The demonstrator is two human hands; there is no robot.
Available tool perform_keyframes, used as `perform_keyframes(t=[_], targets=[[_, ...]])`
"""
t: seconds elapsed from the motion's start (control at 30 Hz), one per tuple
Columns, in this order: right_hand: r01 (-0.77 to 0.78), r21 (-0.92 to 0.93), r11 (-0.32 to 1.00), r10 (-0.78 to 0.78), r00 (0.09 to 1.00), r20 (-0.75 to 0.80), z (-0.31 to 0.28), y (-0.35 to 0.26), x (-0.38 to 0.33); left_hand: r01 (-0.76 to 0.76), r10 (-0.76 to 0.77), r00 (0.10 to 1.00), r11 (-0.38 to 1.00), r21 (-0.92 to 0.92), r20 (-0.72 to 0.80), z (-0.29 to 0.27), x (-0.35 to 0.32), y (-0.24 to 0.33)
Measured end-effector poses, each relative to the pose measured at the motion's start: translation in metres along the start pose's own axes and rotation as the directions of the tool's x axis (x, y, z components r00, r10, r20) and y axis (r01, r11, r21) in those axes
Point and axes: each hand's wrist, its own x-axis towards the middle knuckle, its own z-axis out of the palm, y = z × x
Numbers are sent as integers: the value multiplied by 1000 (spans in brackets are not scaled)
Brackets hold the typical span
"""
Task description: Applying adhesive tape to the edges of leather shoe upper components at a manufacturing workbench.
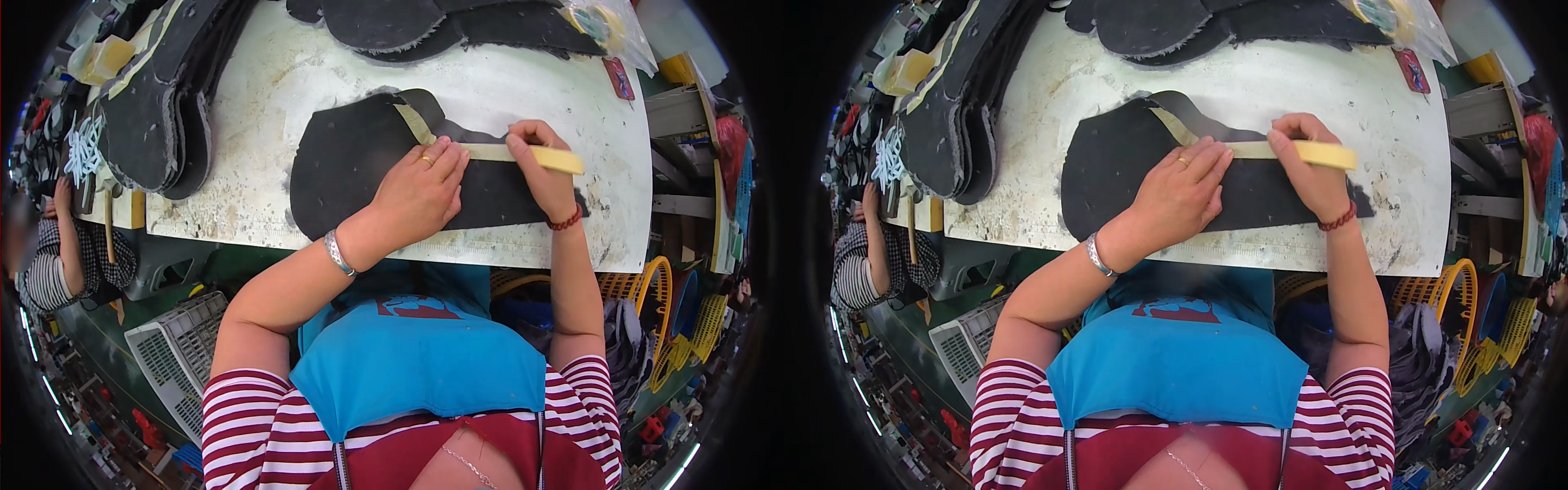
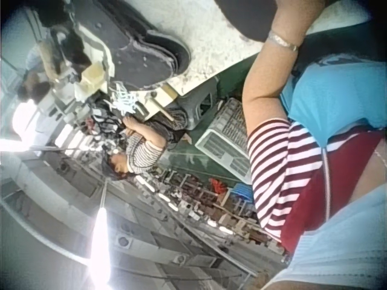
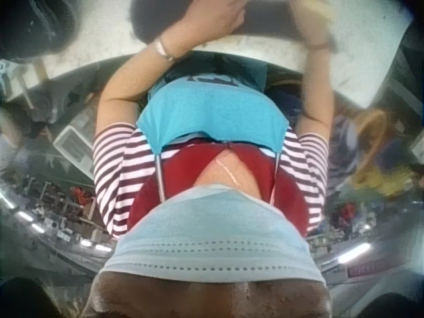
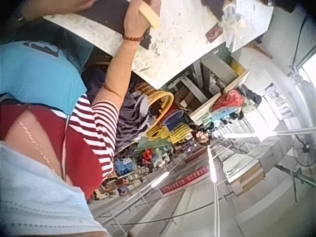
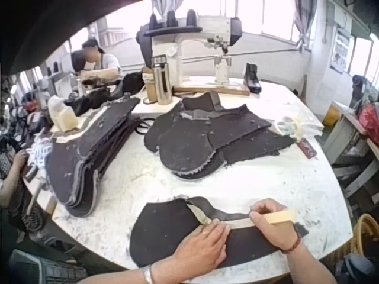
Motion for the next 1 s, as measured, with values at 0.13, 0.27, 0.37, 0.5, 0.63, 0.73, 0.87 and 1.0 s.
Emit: perform_keyframes(t=[0.13,0.27,0.37,0.5,0.63,0.73,0.87,1.0], targets=[[-157,297,942,169,985,-16,3,-8,0,-1,2,1000,1000,32,-15,2,-2,-5],[449,-496,743,-397,893,213,-44,20,-5,-9,9,1000,1000,12,-25,1,0,-2],[427,-396,813,-417,901,115,-48,19,-9,-20,20,1000,999,44,2,-1,0,-2],[355,-259,898,-352,934,60,-41,17,-5,-14,14,1000,998,54,7,-3,1,-1],[278,-271,922,-254,960,122,-39,20,-2,-6,5,1000,998,54,24,-7,4,0],[271,-348,898,-236,962,140,-36,17,2,9,-11,999,999,53,49,-10,9,1],[303,-451,840,-246,952,181,-26,19,4,9,-16,996,996,93,83,-18,25,1],[297,-506,810,-240,955,177,-18,13,0,-25,-35,972,967,253,230,-13,56,4]])
